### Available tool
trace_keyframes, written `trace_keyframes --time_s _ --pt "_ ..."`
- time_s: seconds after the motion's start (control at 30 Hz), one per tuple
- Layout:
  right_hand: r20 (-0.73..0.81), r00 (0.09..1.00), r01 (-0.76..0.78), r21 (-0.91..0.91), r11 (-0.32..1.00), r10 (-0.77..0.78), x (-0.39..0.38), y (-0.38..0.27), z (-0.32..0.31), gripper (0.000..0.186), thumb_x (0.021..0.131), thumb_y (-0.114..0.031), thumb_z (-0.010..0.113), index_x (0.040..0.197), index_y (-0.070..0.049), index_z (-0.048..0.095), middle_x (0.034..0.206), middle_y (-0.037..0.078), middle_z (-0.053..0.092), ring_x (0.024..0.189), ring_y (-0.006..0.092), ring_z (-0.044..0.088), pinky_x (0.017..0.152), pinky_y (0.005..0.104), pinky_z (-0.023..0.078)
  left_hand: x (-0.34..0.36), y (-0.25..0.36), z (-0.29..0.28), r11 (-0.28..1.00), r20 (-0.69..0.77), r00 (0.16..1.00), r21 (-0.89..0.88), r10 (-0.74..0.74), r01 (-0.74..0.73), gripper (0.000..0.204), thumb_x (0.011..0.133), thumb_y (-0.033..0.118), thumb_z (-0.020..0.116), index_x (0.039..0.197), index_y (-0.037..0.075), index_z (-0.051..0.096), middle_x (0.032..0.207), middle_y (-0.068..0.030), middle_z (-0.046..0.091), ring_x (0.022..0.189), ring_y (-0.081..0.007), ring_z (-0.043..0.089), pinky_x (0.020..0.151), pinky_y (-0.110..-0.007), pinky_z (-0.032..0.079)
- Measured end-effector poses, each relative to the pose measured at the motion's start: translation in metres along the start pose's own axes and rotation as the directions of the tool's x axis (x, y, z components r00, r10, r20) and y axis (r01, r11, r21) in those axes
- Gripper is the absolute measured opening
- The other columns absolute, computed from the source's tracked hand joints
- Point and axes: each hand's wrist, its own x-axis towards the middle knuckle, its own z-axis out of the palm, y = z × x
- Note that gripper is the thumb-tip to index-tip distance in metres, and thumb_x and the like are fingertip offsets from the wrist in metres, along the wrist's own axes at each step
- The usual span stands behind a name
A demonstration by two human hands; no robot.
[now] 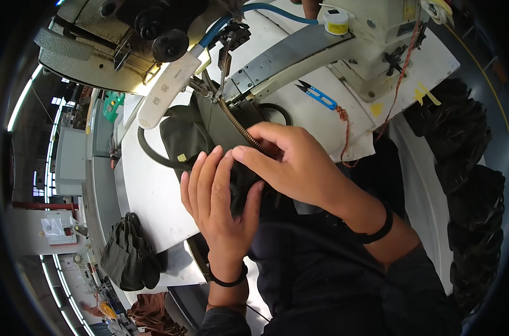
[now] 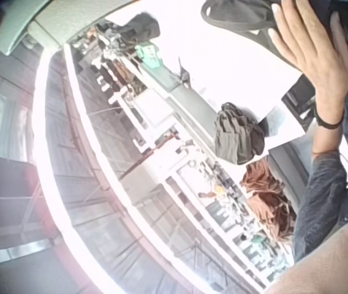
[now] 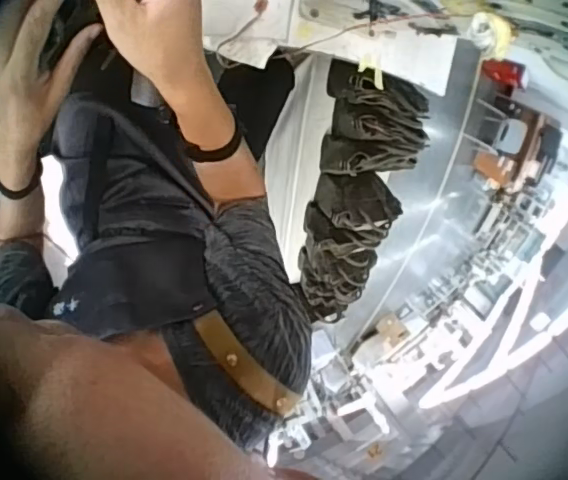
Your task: The person operates an industrial sewing machine to stitch a zipper onto a green fabric bag. They guide the bag under the needle, align the zipper, and sew along the edges. The person also uses a small tool to adjust the zipper and cuts threads after sewing.
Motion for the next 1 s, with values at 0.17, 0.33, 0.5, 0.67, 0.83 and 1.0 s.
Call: trace_keyframes --time_s 0.17,0.33,0.5,0.67,0.83,1.0 --pt "0.074 0.994 -0.084 -0.005 0.996 0.084 0.013 0.0 0.001 0.025 0.108 -0.018 0.064 0.116 0.006 0.067 0.071 -0.003 0.058 0.062 0.0025 0.047 0.055 0.0246 0.041 0.0 0.005 0.009 0.996 0.014 0.998 -0.066 -0.061 0.061 0.089 0.081 0.016 0.09 0.158 0.002 0.047 0.16 -0.0198 0.052 0.147 -0.0389 0.05 0.121 -0.052 0.037" --pt "0.018 0.982 -0.174 0.481 0.859 0.189 0.007 0.007 0.023 0.022 0.11 -0.019 0.062 0.12 0.0 0.07 0.088 -0.008 0.064 0.074 -0.002 0.053 0.059 0.0196 0.047 0.012 -0.006 0.01 0.99 0.044 0.999 -0.144 0.003 0.004 0.097 0.074 0.008 0.088 0.16 -0.001 0.044 0.161 -0.0221 0.05 0.143 -0.0405 0.051 0.118 -0.05 0.042" --pt "0.0 0.976 -0.183 0.533 0.826 0.217 0.003 0.014 0.029 0.026 0.11 -0.02 0.063 0.126 -0.002 0.07 0.095 -0.008 0.066 0.079 -0.0026 0.055 0.061 0.0192 0.051 0.022 -0.008 0.005 0.993 0.102 0.995 -0.12 -0.001 0.013 0.093 0.074 0.006 0.081 0.159 -0.001 0.045 0.159 -0.0228 0.05 0.135 -0.041 0.056 0.111 -0.048 0.047" --pt "0.005 0.979 -0.177 0.516 0.838 0.203 0.005 0.016 0.025 0.032 0.11 -0.02 0.063 0.134 0.0 0.069 0.091 -0.009 0.065 0.075 -0.0035 0.053 0.058 0.0174 0.049 0.025 0.0 0.01 0.982 0.114 0.989 -0.152 -0.095 0.112 0.1 0.067 0.0 0.082 0.16 0.001 0.045 0.16 -0.0216 0.051 0.138 -0.041 0.053 0.116 -0.047 0.043" --pt "0.001 0.981 -0.162 0.549 0.82 0.194 0.009 0.025 0.026 0.034 0.11 -0.019 0.063 0.136 0.001 0.068 0.087 -0.009 0.064 0.073 -0.0039 0.052 0.055 0.0165 0.048 0.027 0.001 0.014 0.985 0.102 0.99 -0.134 -0.095 0.108 0.1 0.068 0.0 0.08 0.161 0.0 0.043 0.161 -0.0219 0.049 0.135 -0.0385 0.055 0.111 -0.046 0.044" --pt "-0.003 0.984 -0.15 0.527 0.836 0.179 0.01 0.028 0.025 0.034 0.11 -0.019 0.064 0.136 0.003 0.067 0.084 -0.009 0.062 0.072 -0.0035 0.052 0.055 0.0177 0.048 0.028 0.001 0.018 0.987 0.082 0.993 -0.131 -0.08 0.09 0.1 0.068 -0.002 0.078 0.161 -0.001 0.042 0.162 -0.0223 0.048 0.133 -0.0378 0.056 0.108 -0.045 0.044"
